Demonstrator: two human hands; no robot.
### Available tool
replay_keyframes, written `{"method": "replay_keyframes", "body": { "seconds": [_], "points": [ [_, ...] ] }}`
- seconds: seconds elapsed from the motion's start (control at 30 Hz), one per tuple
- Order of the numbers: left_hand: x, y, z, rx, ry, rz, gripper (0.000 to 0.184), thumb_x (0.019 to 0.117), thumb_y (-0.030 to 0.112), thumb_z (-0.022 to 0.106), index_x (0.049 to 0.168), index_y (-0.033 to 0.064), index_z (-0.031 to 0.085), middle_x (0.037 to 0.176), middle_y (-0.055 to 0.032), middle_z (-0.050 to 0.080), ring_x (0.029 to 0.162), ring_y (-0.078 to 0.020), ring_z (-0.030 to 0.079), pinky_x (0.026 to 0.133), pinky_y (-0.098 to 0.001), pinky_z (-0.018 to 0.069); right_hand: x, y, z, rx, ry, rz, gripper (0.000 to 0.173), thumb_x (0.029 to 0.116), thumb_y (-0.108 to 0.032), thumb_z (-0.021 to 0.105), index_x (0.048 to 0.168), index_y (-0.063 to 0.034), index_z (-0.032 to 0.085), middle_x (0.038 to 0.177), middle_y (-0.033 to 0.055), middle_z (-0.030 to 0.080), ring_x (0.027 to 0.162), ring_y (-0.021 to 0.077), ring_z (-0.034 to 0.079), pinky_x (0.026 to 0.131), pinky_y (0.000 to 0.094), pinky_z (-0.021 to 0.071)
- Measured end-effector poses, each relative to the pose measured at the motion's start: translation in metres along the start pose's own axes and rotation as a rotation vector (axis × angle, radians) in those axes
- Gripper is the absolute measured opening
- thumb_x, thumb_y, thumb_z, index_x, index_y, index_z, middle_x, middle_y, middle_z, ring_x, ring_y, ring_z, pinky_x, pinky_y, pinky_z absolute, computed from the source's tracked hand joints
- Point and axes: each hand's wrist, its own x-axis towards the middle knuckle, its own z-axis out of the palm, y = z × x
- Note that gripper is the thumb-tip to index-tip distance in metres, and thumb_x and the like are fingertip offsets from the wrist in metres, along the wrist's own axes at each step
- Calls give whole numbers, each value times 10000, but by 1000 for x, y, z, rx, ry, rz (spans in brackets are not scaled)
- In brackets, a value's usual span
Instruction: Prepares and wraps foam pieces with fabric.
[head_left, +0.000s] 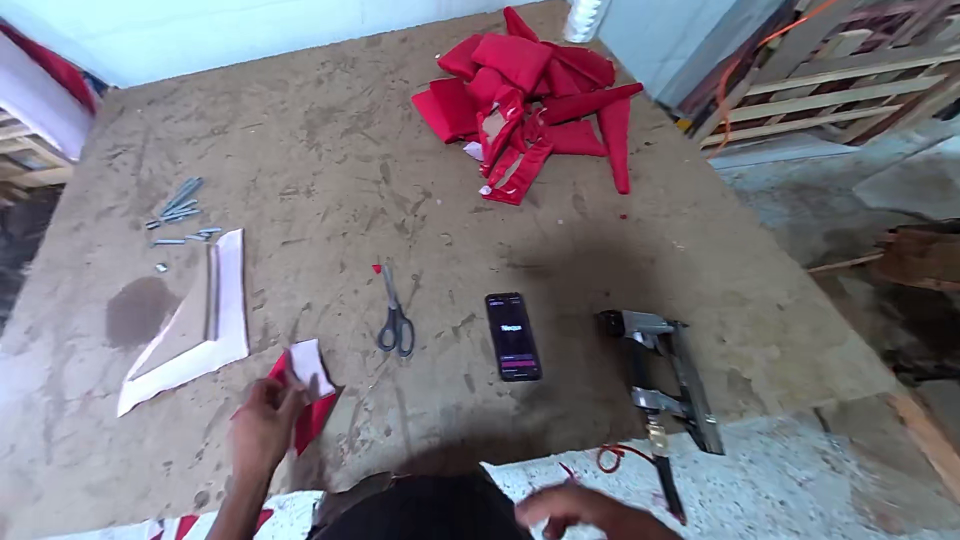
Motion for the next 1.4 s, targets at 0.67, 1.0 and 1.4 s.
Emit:
{"method": "replay_keyframes", "body": {
  "seconds": [0.67, 1.0, 1.4],
  "points": [
    [21, -80, -6, 7, -23, 307, 778, 680, 477, 858, 1337, 150, 601, 1278, -193, 588, 1111, -373, 616, 900, -611, 530, 169, 139, 143, -74, 365, 326, 243, 974, -332, 699, 1041, -108, 761, 989, -3, 727, 880, 94, 693, 812, 307, 606],
    [-7, 4, -38, -999, -474, 382, 745, 716, 293, 905, 1325, 66, 542, 1074, -92, 686, 909, -216, 693, 762, -367, 620, 200, 144, 157, 210, 573, 344, 362, 1068, -281, 523, 1308, -30, 627, 1101, 81, 737, 899, 183, 721, 699, 333, 608],
    [-115, 146, -136, -968, -622, -218, 162, 956, 1, 401, 1006, -34, 552, 802, 14, 670, 738, 15, 634, 752, -173, 559, 188, 87, 143, 232, 636, -33, 340, 996, -240, 663, 1181, 45, 666, 1062, 104, 712, 941, 159, 688, 857, 357, 595]
  ]
}}
